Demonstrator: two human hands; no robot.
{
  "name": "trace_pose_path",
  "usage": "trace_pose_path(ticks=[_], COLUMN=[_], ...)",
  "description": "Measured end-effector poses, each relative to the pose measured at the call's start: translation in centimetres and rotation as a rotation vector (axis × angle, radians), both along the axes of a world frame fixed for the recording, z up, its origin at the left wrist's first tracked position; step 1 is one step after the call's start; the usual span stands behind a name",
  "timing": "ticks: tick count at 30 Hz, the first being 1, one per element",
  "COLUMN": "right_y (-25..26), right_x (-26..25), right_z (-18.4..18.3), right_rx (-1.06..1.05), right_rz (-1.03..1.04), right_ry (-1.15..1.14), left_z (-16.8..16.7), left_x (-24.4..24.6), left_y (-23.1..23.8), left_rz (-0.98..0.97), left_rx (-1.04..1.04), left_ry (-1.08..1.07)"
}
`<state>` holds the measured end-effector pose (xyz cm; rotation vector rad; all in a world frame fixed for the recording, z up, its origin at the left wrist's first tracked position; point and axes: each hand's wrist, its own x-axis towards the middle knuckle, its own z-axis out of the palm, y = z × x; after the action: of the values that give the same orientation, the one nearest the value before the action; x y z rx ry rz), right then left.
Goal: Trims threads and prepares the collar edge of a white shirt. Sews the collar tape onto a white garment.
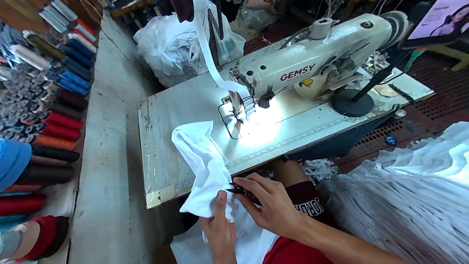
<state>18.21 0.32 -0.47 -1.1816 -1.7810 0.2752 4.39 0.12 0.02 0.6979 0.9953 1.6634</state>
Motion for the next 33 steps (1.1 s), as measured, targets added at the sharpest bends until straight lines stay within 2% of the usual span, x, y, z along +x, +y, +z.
trace_pose_path(ticks=[7,14,19,21,24,26,29,31,33], right_y=[0.9,2.0,2.0,1.9,2.1,2.6,3.0,2.8,2.5], right_x=[0.9,2.6,3.1,2.5,1.3,0.7,0.6,1.8,4.0], right_z=[-0.1,0.9,1.1,0.6,0.0,-0.6,-0.8,-0.5,-0.1], right_rx=[-0.048,-0.125,-0.467,-0.602,-0.742,-0.719,-0.576,-0.517,-0.461], right_rz=[0.109,0.069,0.237,0.305,0.427,0.510,0.584,0.542,0.410], right_ry=[0.136,0.295,0.446,0.531,0.542,0.551,0.545,0.540,0.564], left_z=[0.0,-0.7,-0.4,-0.2,-0.1,-0.2,0.2,1.1,2.2], left_x=[-0.1,-1.4,-1.3,-1.2,-1.2,-1.6,-2.8,-3.7,-4.8], left_y=[0.4,1.1,0.9,0.7,0.6,0.7,1.7,2.7,4.1], left_rz=[-0.010,-0.099,-0.107,-0.066,-0.038,-0.045,-0.048,-0.038,-0.037], left_rx=[0.103,0.089,0.031,0.016,0.016,0.052,0.110,0.138,0.182], left_ry=[0.174,0.233,0.113,0.133,0.169,0.227,0.331,0.383,0.427])
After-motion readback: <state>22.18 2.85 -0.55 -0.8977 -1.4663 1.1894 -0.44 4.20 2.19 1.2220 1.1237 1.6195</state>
